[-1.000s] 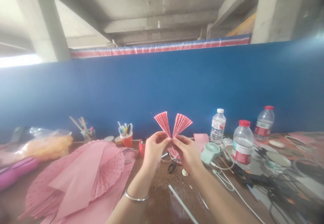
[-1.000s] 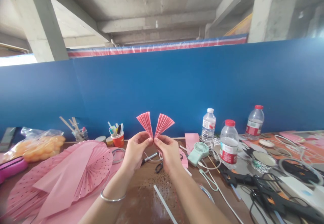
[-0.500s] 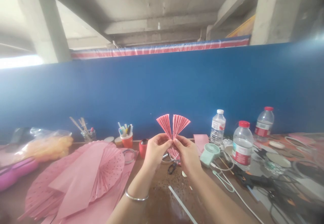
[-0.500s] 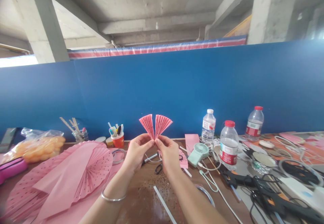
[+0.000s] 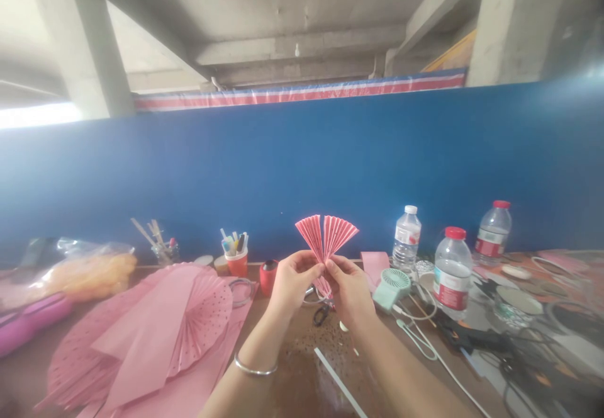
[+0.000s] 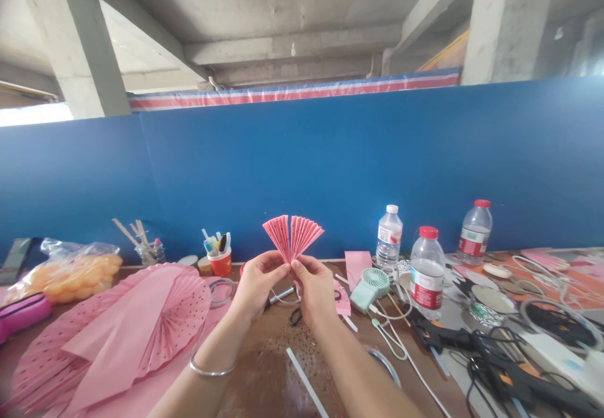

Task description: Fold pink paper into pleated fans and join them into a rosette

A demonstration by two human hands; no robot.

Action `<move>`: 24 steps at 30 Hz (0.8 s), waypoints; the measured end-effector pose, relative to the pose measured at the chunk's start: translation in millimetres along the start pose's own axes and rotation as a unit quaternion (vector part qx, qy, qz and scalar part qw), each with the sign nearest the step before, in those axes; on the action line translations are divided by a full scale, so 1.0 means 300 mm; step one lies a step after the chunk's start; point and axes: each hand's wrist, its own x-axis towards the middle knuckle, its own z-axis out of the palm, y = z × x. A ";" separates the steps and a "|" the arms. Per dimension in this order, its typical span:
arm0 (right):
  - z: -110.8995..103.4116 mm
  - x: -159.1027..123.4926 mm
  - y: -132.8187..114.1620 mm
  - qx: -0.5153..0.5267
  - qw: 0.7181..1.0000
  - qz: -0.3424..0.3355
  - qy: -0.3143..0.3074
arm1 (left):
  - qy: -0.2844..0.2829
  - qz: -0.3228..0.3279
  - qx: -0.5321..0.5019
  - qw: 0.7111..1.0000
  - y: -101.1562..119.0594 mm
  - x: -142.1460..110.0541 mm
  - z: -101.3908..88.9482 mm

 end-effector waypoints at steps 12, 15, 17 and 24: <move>0.003 -0.005 0.002 0.036 0.999 -0.007 -0.003 | -0.009 -0.004 -0.003 1.000 -0.014 0.007 -0.008; 0.006 -0.005 -0.002 0.041 0.999 -0.001 0.002 | -0.005 -0.006 -0.006 1.000 -0.013 0.009 -0.008; 0.006 -0.006 -0.002 0.040 0.999 0.000 0.000 | -0.005 -0.010 -0.002 1.000 -0.010 0.010 -0.008; -0.005 0.000 0.011 0.036 0.999 0.005 -0.011 | -0.001 -0.015 0.025 1.000 -0.014 0.009 -0.012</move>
